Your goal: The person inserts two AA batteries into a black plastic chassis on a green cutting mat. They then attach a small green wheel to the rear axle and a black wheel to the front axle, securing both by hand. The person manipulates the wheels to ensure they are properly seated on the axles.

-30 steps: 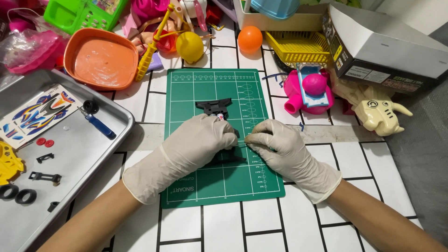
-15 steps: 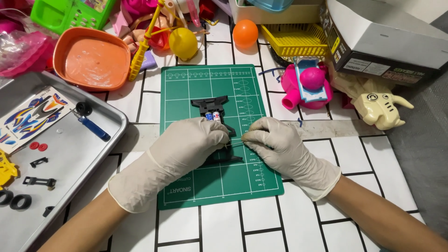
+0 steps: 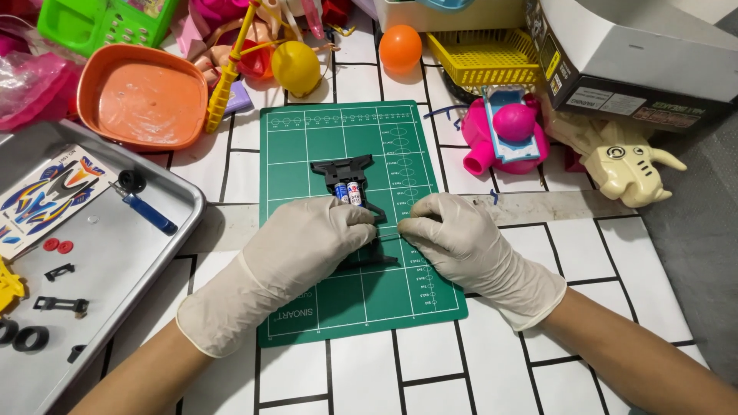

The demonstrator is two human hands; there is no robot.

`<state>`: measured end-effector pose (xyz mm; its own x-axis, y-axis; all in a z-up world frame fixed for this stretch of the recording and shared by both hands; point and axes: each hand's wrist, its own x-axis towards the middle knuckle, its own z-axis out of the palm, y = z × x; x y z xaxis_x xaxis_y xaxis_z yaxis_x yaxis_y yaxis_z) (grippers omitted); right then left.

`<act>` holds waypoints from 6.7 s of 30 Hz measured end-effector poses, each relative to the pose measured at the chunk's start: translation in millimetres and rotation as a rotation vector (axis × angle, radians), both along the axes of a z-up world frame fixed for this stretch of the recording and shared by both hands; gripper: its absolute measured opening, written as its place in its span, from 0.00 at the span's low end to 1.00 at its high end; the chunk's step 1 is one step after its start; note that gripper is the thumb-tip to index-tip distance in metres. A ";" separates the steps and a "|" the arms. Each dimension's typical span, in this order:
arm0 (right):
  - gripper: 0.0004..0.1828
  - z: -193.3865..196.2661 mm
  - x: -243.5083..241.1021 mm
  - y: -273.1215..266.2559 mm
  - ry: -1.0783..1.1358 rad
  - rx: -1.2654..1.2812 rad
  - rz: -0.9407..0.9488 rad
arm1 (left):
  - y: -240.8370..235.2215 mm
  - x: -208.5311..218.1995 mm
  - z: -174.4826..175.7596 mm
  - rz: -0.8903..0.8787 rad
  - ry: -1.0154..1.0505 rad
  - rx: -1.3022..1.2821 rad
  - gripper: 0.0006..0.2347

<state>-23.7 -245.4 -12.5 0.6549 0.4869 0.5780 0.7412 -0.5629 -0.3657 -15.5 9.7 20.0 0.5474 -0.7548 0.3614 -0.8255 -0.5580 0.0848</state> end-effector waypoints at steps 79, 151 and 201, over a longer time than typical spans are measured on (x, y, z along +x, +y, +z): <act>0.09 -5.6 4.0 16.9 0.174 -0.206 0.217 | 20.8 -19.0 -31.4 0.035 0.318 -0.437 0.13; 0.11 -3.8 9.1 32.8 0.088 -0.240 0.201 | 30.8 -16.3 -28.5 -0.004 0.552 -0.525 0.13; 0.03 12.4 -9.0 43.2 -0.060 0.202 0.160 | 3.4 -42.4 11.8 0.422 1.339 -1.202 0.32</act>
